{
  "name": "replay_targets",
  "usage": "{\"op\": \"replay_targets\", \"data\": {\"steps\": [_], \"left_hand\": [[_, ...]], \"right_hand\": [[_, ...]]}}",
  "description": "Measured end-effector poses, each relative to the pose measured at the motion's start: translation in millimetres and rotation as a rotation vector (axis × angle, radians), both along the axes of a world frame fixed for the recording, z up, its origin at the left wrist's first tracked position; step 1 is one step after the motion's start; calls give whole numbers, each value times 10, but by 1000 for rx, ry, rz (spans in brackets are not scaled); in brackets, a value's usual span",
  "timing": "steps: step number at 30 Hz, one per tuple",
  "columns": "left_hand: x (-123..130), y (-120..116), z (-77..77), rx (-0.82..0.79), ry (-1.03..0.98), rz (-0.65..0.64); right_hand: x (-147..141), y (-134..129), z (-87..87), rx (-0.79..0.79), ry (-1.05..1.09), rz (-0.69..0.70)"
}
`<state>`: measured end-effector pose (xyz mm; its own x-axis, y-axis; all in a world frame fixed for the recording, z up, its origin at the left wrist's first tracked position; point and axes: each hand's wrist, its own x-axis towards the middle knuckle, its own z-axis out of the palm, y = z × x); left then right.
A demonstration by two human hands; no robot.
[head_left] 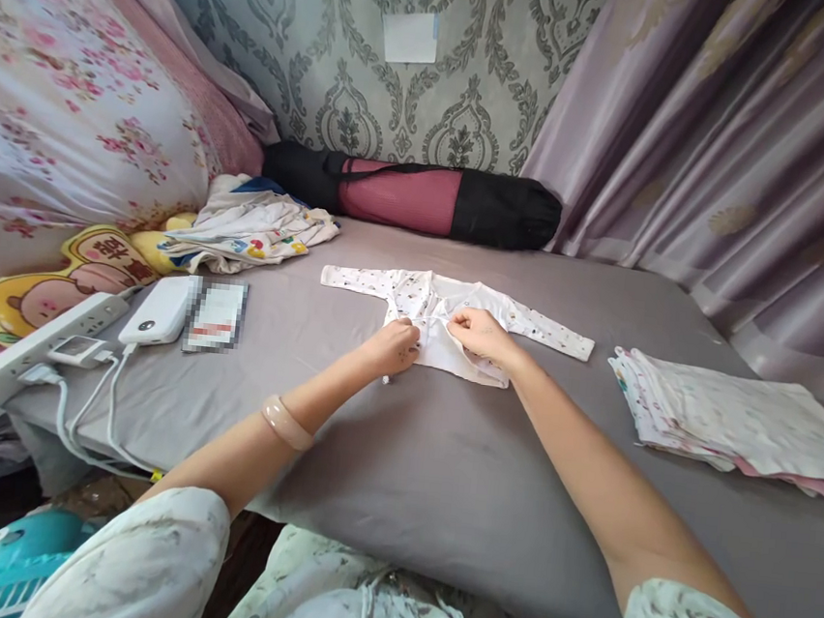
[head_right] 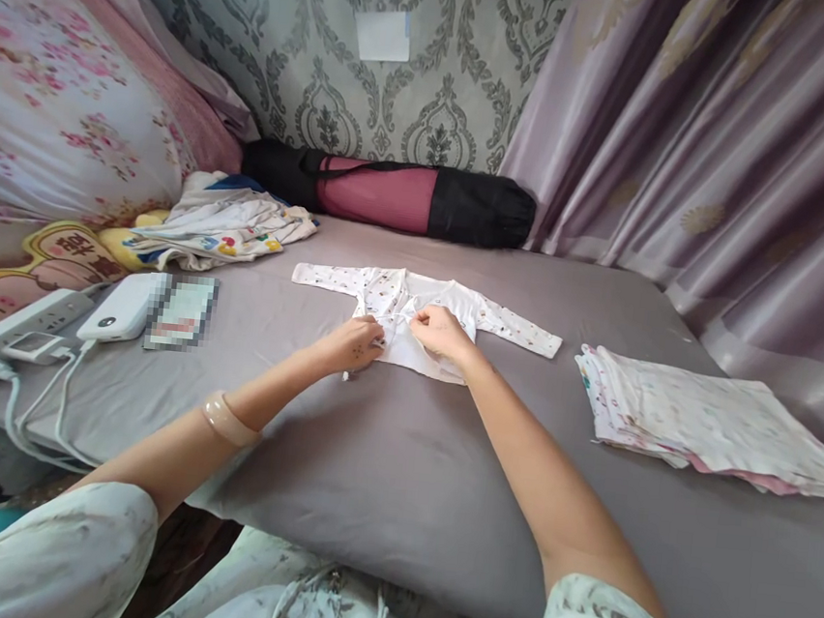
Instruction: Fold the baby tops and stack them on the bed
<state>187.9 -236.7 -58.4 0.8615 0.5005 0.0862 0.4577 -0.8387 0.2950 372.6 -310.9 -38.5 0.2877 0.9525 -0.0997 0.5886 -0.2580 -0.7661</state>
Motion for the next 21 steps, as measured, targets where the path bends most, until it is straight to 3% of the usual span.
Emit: {"op": "replay_targets", "data": {"steps": [8,12,21], "left_hand": [[245,-264,100,-44,-170,269],[314,-372,59,-56,-109,178],[332,-527,-68,186,169,21]], "right_hand": [[-25,18,158,53,24,14],[-28,26,148,67,5,36],[-87,55,-1,39,-23,96]]}}
